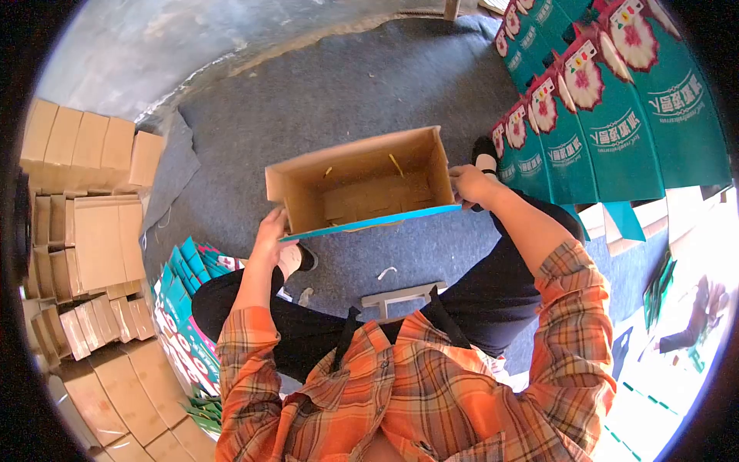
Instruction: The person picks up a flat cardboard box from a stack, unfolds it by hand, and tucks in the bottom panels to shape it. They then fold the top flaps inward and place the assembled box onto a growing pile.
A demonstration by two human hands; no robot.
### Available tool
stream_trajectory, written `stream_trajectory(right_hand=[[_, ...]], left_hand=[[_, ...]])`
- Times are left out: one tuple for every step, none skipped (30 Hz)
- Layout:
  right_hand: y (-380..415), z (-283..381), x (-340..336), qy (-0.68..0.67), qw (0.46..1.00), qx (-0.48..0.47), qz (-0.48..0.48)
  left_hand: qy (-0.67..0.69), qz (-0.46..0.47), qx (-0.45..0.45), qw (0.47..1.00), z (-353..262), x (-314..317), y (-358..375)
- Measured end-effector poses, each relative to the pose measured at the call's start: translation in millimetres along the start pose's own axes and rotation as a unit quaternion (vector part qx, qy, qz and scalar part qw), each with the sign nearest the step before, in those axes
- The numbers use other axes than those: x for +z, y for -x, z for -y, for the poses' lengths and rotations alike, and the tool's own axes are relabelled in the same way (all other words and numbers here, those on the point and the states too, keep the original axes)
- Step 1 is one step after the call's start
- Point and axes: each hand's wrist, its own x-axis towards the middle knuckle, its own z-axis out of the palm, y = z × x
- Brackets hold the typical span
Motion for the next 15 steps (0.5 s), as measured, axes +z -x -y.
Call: stream_trajectory(right_hand=[[2.3, 2.6, 0.0, -0.001, 1.0, 0.002, 0.0], [4.0, 6.4, -0.3, 0.036, 0.999, -0.007, -0.016], [5.3, 10.2, -0.7, 0.073, 0.997, -0.017, -0.03], [7.1, 13.7, -1.7, 0.074, 0.997, -0.017, -0.027], [8.8, 16.9, -3.3, 0.127, 0.989, -0.056, -0.046], [8.7, 18.6, -4.3, 0.179, 0.977, -0.095, -0.065], [5.2, 18.4, -4.7, 0.179, 0.977, -0.095, -0.063], [0.8, 18.2, -5.1, 0.225, 0.962, -0.117, -0.102], [-2.4, 17.2, -5.0, 0.27, 0.943, -0.138, -0.139], [-2.1, 17.8, -3.3, 0.271, 0.943, -0.138, -0.137], [-1.8, 18.5, -1.2, 0.253, 0.937, -0.182, -0.158], [-1.4, 18.8, 1.0, 0.234, 0.929, -0.225, -0.18], [4.2, 25.6, 3.2, 0.234, 0.929, -0.225, -0.179], [13.7, 38.1, 5.3, 0.205, 0.939, -0.231, -0.15], [18.8, 45.6, 7.7, 0.175, 0.948, -0.236, -0.12]], left_hand=[[-0.047, -0.013, 0.058, 0.997, 0.0, 0.6, -3.5], [-0.046, -0.013, 0.057, 0.997, -0.9, 1.0, -8.5], [-0.072, -0.028, 0.08, 0.994, -2.0, 0.8, -13.7], [-0.099, -0.043, 0.103, 0.989, -2.0, -1.0, -17.1], [-0.1, -0.045, 0.102, 0.989, -10.7, 2.5, -9.9], [-0.126, -0.069, 0.149, 0.978, -18.4, 7.6, -2.1], [-0.152, -0.093, 0.196, 0.964, -28.5, 13.6, 7.3], [-0.152, -0.092, 0.194, 0.965, -33.9, 16.4, 12.7], [-0.22, -0.1, 0.25, 0.938, -39.3, 18.9, 18.0], [-0.286, -0.107, 0.303, 0.903, -42.9, 21.0, 22.2], [-0.285, -0.108, 0.302, 0.903, -46.8, 24.0, 25.9], [-0.284, -0.116, 0.302, 0.903, -50.3, 27.3, 28.8], [-0.283, -0.123, 0.301, 0.902, -51.9, 28.9, 30.0], [-0.283, -0.123, 0.3, 0.902, -51.7, 29.1, 29.3], [-0.307, -0.139, 0.313, 0.888, -51.7, 29.0, 28.4]])
